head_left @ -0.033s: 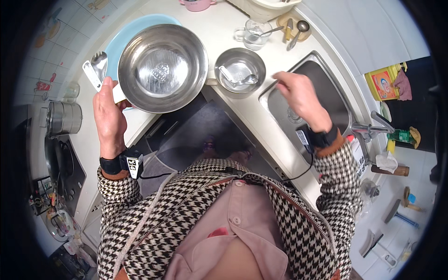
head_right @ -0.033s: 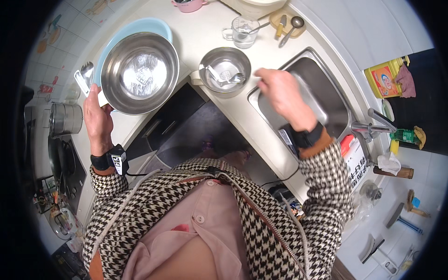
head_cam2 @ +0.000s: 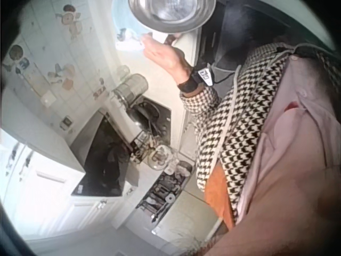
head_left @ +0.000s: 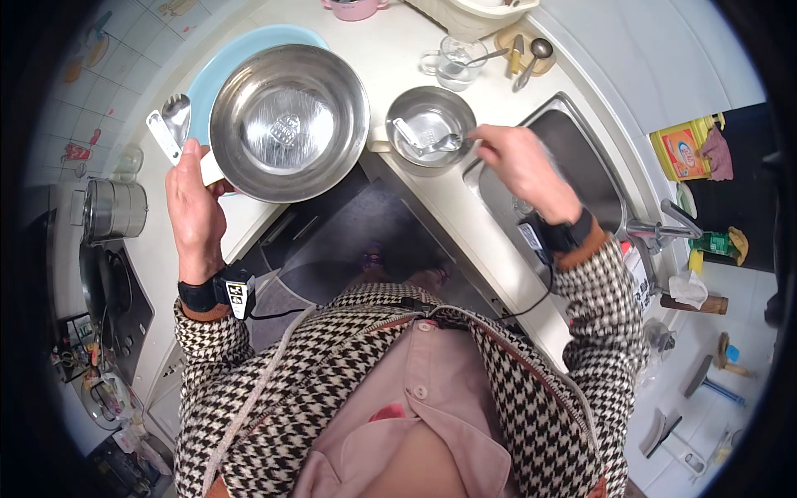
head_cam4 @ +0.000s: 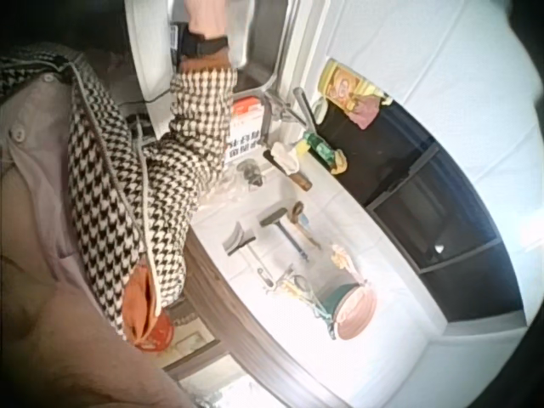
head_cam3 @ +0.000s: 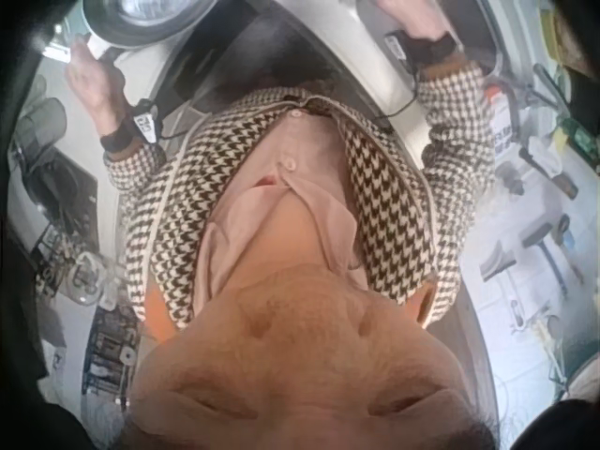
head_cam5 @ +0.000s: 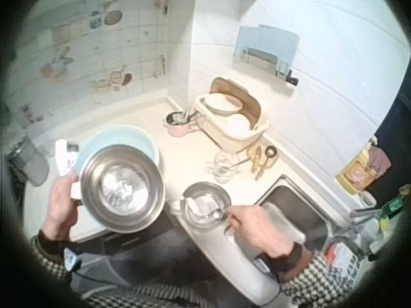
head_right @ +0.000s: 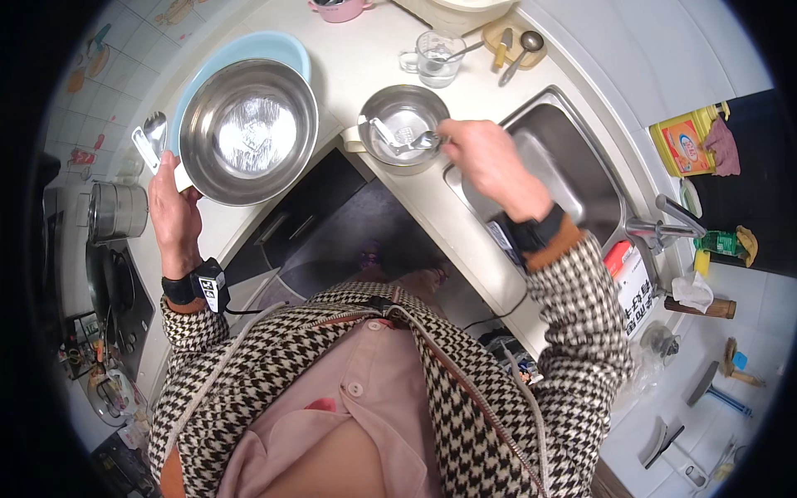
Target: The person rinses a metal pot and a small bowl in the kitchen sink, then carries them to a dining table. They pour hot water from an electric kettle into a mug and a small bowl, place a tea bag into the mug, and transfer a white powder from a thermos into a small container using a scoop.
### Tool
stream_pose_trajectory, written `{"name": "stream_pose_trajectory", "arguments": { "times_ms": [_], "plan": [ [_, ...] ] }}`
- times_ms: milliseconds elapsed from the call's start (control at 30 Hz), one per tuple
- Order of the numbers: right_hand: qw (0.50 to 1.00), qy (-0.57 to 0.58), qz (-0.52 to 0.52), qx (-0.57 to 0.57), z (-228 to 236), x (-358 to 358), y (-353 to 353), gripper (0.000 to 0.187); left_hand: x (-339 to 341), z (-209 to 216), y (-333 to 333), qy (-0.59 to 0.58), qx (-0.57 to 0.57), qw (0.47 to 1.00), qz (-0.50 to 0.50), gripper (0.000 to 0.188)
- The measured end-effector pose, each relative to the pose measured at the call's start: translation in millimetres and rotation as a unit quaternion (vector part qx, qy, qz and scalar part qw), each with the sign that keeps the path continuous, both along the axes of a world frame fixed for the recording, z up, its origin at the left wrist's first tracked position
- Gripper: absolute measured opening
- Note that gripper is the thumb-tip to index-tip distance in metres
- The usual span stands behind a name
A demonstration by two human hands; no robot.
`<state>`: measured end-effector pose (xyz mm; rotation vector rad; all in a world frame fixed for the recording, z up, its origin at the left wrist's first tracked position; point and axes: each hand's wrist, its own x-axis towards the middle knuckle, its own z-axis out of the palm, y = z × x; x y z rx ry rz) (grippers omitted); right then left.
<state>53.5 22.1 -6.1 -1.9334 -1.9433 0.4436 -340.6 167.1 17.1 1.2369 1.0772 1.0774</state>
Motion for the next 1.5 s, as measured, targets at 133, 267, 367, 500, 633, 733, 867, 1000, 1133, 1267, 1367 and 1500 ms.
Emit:
{"name": "stream_pose_trajectory", "arguments": {
  "times_ms": [133,267,367,500,633,733,867,1000,1133,1267,1367,1500],
  "plan": [
    [0.969,-0.162,0.041,-0.185,-39,-42,73,0.026,-38,-12,10,0.052,-0.016,0.998,0.041,0.05],
    [0.924,-0.242,0.0,-0.294,-69,-79,110,0.035,-84,-30,51,0.033,-0.032,0.998,0.031,0.046],
    [0.926,-0.146,-0.044,-0.345,-85,-96,126,0.031,-100,-37,71,0.029,-0.044,0.997,0.064,0.043],
    [0.902,-0.211,-0.179,-0.332,-84,-71,119,0.031,-101,-41,71,-0.009,-0.027,1.0,-0.006,0.042],
    [0.917,-0.073,-0.096,-0.379,-96,-74,111,0.031,-103,-42,69,-0.004,-0.014,1.0,-0.007,0.044],
    [0.909,-0.131,-0.149,-0.367,-100,-81,113,0.031,-99,-45,73,-0.013,-0.009,1.0,-0.017,0.044],
    [0.887,-0.198,-0.144,-0.392,-89,-80,120,0.034,-92,-39,67,-0.009,-0.015,1.0,-0.004,0.048],
    [0.911,-0.165,-0.137,-0.353,-75,-85,97,0.028,-98,-18,47,-0.008,-0.009,1.0,-0.011,0.05],
    [0.91,-0.121,-0.1,-0.384,-66,-85,71,0.025,-110,-11,27,-0.013,0.007,0.999,-0.038,0.049],
    [0.914,-0.085,-0.03,-0.395,-78,-57,98,0.023,-92,-37,58,-0.037,0.005,0.998,-0.049,0.048],
    [0.893,-0.042,-0.023,-0.447,-100,-36,143,0.025,-67,-61,101,-0.015,0.007,0.999,-0.04,0.049],
    [0.916,-0.06,-0.005,-0.396,-103,-38,145,0.02,-65,-61,105,-0.019,0.013,0.999,-0.045,0.052]
  ]
}}
